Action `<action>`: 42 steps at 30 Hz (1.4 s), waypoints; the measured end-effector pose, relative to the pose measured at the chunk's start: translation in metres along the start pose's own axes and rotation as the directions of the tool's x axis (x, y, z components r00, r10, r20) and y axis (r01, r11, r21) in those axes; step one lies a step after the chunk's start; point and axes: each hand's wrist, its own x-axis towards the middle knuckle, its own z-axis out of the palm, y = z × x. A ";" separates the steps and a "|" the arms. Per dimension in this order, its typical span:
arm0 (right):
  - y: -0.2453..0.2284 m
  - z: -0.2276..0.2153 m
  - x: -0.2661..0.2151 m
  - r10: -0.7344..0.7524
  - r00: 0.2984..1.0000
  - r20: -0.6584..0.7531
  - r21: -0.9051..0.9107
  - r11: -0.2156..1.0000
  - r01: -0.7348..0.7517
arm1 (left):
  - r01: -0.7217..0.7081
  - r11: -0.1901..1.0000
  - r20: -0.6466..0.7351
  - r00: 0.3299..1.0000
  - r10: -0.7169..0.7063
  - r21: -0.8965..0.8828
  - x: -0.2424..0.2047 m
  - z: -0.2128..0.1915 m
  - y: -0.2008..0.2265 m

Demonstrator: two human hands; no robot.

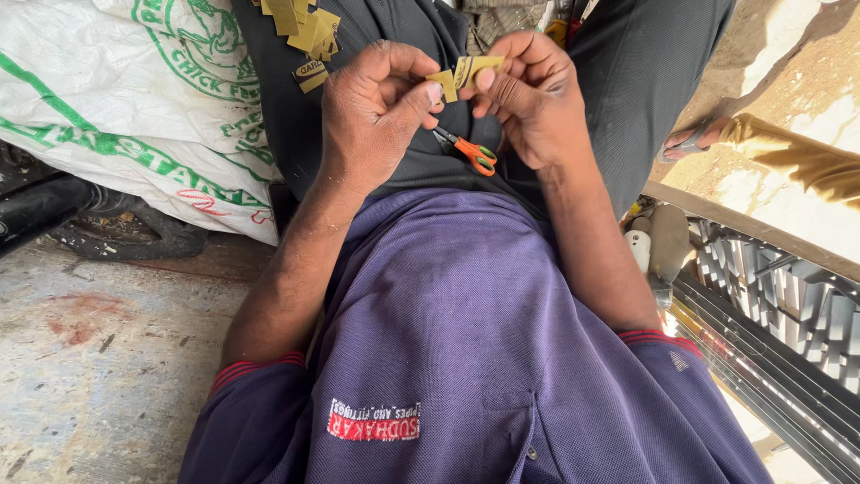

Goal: The person cuts small rectangular pieces of gold-colored insulating tape using scissors and then applies the pieces to the internal components of a motor assembly.

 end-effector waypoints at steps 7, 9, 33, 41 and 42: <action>-0.003 0.015 -0.010 -0.048 0.999 0.004 -0.125 0.991 0.048 | -0.001 0.995 -0.001 1.000 0.001 0.096 0.002 0.005 0.002; -0.003 0.017 -0.012 -0.059 0.998 -0.002 -0.154 0.986 0.058 | -0.013 0.993 0.003 1.000 0.012 0.117 0.003 0.004 0.003; -0.008 0.013 -0.016 -0.142 0.985 0.102 -0.305 0.938 0.167 | 0.215 0.954 0.172 0.968 -0.181 -0.207 0.012 -0.009 0.004; -0.005 0.007 -0.022 -0.049 0.999 -0.002 -0.126 0.991 0.048 | 0.155 0.968 0.076 0.987 -0.142 -0.199 0.010 -0.006 0.003; -0.005 0.004 -0.025 -0.033 0.999 -0.006 -0.356 0.934 0.029 | 0.140 0.977 0.060 0.989 -0.132 -0.161 0.010 -0.007 0.005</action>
